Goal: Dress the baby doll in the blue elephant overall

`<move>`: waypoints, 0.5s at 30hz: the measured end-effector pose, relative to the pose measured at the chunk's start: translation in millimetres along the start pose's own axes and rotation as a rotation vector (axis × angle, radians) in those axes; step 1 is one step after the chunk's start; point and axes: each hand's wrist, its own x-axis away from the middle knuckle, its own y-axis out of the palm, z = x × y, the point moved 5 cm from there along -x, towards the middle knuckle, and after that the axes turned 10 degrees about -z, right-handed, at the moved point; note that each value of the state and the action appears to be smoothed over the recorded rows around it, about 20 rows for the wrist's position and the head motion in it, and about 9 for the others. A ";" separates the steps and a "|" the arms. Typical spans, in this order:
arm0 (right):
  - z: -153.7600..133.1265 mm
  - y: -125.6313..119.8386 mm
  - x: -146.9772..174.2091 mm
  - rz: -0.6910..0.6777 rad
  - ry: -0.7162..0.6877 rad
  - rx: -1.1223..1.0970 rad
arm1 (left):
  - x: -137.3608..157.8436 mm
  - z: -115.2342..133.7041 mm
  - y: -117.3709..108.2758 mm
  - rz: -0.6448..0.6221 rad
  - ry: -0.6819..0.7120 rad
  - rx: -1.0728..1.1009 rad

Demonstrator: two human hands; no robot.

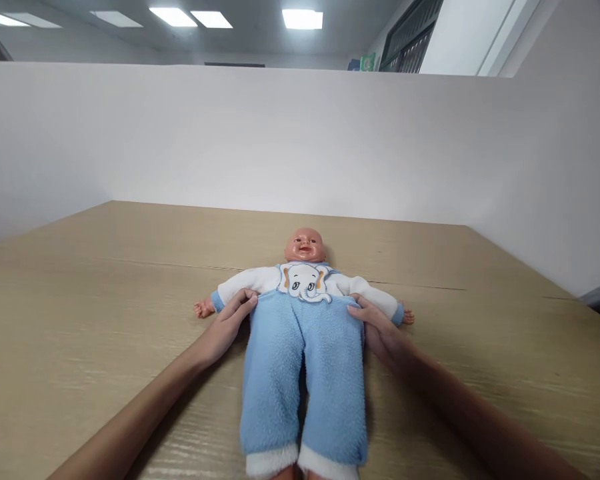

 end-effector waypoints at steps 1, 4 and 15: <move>0.0 -3.2 -0.3 -0.001 -0.015 0.067 | -1.3 -0.7 -0.1 0.007 0.002 0.004; -0.9 -15.1 2.4 0.050 -0.117 0.356 | -6.3 -3.0 0.5 -0.016 -0.003 -0.001; -91.3 105.1 119.1 0.268 -0.833 1.136 | -13.4 0.1 -6.7 0.014 0.120 -0.228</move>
